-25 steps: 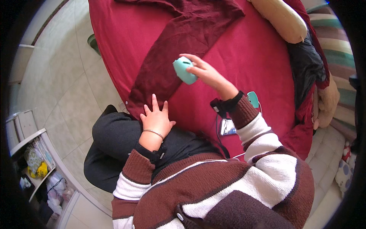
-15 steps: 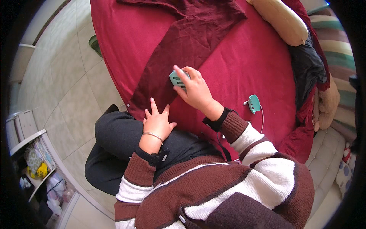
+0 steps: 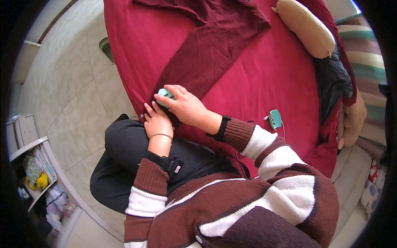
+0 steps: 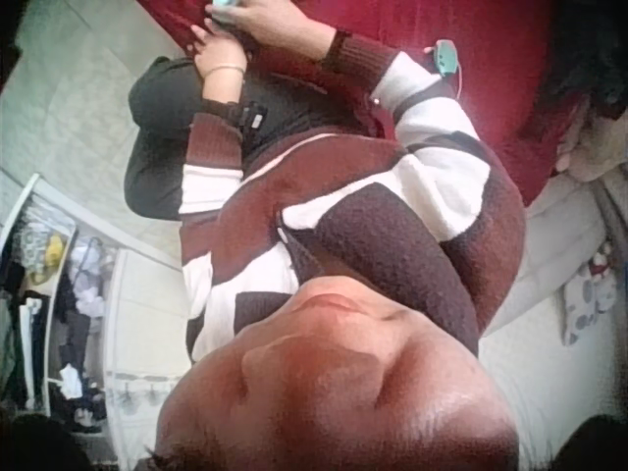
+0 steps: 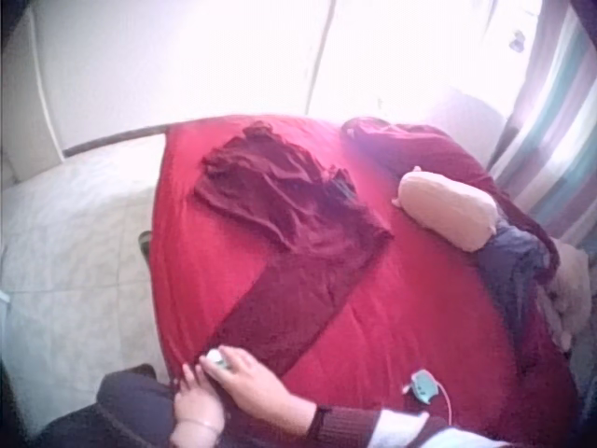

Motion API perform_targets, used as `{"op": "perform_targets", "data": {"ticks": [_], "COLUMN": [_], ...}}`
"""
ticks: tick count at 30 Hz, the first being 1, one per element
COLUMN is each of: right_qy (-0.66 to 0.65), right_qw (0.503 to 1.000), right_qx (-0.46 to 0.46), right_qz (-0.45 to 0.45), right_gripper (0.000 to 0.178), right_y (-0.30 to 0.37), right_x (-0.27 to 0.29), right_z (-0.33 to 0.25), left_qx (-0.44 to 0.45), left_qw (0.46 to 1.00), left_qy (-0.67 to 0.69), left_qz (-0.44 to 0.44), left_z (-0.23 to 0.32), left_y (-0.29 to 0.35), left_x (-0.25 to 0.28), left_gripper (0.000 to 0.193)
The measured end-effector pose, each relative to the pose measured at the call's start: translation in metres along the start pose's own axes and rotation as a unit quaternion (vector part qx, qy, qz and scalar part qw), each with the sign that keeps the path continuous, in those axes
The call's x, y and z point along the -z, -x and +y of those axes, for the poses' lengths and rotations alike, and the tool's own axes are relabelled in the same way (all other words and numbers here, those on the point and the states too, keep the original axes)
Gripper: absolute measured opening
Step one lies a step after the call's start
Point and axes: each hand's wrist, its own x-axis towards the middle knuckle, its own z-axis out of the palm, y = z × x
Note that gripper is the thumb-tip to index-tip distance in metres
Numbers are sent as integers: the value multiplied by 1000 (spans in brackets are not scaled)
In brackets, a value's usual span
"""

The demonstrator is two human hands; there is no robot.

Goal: The person rinses a handheld lint remover under a faucet, dries it with a tissue, then uses it to remove lint from a maroon shirt laid on a bed. They work across the front, sleeves, and inside of the shirt.

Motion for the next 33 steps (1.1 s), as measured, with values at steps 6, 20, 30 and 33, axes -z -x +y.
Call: {"op": "perform_targets", "data": {"ticks": [6,20,30,33], "right_qy": [46,131,-29,-11], "right_qw": [996,965,999,1000], "right_qx": [-19,-172,6,-24], "right_qz": [71,151,22,17], "right_gripper": [60,67,58,55], "right_y": [-27,-104,6,13], "right_x": [-2,67,11,-7], "right_z": [56,216,17,20], "left_qx": [42,58,-36,-4], "left_qw": [998,997,992,998], "left_qy": [-38,0,-49,-53], "left_qz": [-28,-56,109,29], "left_z": [6,7,-5,-7], "left_y": [-15,-18,5,-5], "left_x": [-18,-19,-19,-21], "left_gripper": [96,70,54,57]}}
